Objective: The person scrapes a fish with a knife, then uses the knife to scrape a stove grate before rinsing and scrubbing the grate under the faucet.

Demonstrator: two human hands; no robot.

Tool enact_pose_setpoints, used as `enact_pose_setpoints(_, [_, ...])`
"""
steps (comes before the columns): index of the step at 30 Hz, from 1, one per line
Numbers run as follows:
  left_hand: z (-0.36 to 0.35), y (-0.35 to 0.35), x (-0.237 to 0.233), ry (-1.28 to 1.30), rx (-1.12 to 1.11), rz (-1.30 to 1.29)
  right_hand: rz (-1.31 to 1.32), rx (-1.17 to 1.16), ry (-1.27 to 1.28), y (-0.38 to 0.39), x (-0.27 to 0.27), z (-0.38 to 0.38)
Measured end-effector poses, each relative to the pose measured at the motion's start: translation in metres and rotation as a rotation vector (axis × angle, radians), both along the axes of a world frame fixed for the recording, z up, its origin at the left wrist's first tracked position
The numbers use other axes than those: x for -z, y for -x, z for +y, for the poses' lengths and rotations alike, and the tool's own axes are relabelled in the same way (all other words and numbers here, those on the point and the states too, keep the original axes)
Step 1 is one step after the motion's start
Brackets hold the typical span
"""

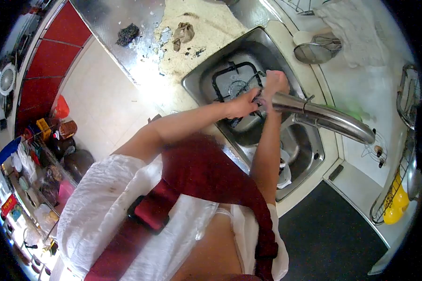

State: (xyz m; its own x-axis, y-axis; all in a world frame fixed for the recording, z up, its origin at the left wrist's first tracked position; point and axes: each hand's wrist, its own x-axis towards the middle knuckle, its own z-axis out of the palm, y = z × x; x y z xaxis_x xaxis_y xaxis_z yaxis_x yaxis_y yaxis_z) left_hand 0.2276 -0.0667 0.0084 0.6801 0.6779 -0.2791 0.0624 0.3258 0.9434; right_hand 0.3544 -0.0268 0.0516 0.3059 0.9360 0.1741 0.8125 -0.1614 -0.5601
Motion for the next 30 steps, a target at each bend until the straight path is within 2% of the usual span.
enact_pose_setpoints(1, [-0.003, 0.001, 0.001, 0.0, 0.0, 0.001, 0.001, 0.0, 0.0, -0.004, 0.0, 0.005])
enact_pose_setpoints(3, [-0.016, 0.004, -0.001, -0.189, -0.051, -0.127, 0.273, -0.064, 0.161, -0.021, 0.001, 0.013])
enact_pose_setpoints(4, [-0.017, 0.003, 0.001, -0.189, -0.046, -0.126, 0.274, -0.059, 0.16, -0.032, 0.007, 0.016])
enact_pose_setpoints(6, [-0.017, 0.001, 0.004, -0.062, 0.079, -0.236, 0.216, -0.27, 0.112, -0.048, 0.024, 0.022])
enact_pose_setpoints(7, [-0.02, -0.002, 0.001, -0.081, 0.096, -0.247, 0.217, -0.272, 0.112, -0.051, 0.03, 0.023])
enact_pose_setpoints(8, [-0.021, -0.001, -0.002, -0.081, 0.095, -0.244, 0.069, -0.284, -0.002, -0.054, 0.037, 0.025])
enact_pose_setpoints(9, [-0.02, 0.001, -0.007, -0.002, 0.108, -0.251, -0.079, -0.292, -0.117, -0.055, 0.04, 0.026])
enact_pose_setpoints(10, [-0.018, 0.002, -0.012, 0.077, 0.122, -0.259, -0.078, -0.289, -0.121, -0.055, 0.043, 0.027])
enact_pose_setpoints(12, [-0.017, 0.005, -0.013, 0.085, 0.125, -0.222, -0.274, -0.201, -0.222, -0.051, 0.048, 0.026])
enact_pose_setpoints(13, [-0.017, 0.007, -0.012, 0.096, 0.124, -0.185, -0.27, -0.201, -0.222, -0.048, 0.05, 0.023])
enact_pose_setpoints(15, [-0.016, 0.008, -0.009, 0.127, 0.116, -0.172, 0.063, -0.059, -0.02, -0.044, 0.052, 0.017])
enact_pose_setpoints(17, [-0.016, 0.006, -0.002, 0.157, 0.105, -0.165, -0.012, -0.039, -0.029, -0.044, 0.054, 0.014])
enact_pose_setpoints(18, [-0.018, 0.006, -0.002, 0.094, 0.077, -0.208, -0.087, -0.017, -0.033, -0.042, 0.053, 0.013])
enact_pose_setpoints(20, [-0.021, 0.007, 0.0, 0.037, 0.051, -0.253, -0.069, -0.041, -0.01, -0.044, 0.05, 0.011])
enact_pose_setpoints(22, [-0.018, 0.012, -0.013, 0.174, 0.114, -0.096, -0.059, -0.06, 0.013, -0.048, 0.051, 0.008])
enact_pose_setpoints(24, [-0.019, 0.012, -0.018, 0.157, 0.103, -0.101, -0.027, 0.123, -0.184, -0.035, 0.055, 0.009])
enact_pose_setpoints(25, [-0.019, 0.014, -0.019, 0.14, 0.09, -0.102, -0.023, 0.122, -0.186, -0.031, 0.052, 0.011])
enact_pose_setpoints(27, [-0.018, 0.014, -0.019, 0.152, 0.095, -0.095, 0.032, 0.402, -0.003, -0.028, 0.047, 0.012])
enact_pose_setpoints(28, [-0.018, 0.014, -0.018, 0.167, 0.101, -0.092, 0.031, 0.402, -0.003, -0.029, 0.048, 0.013])
enact_pose_setpoints(30, [-0.018, 0.014, -0.018, 0.141, 0.102, -0.09, 0.117, 0.51, -0.171, -0.03, 0.053, 0.016])
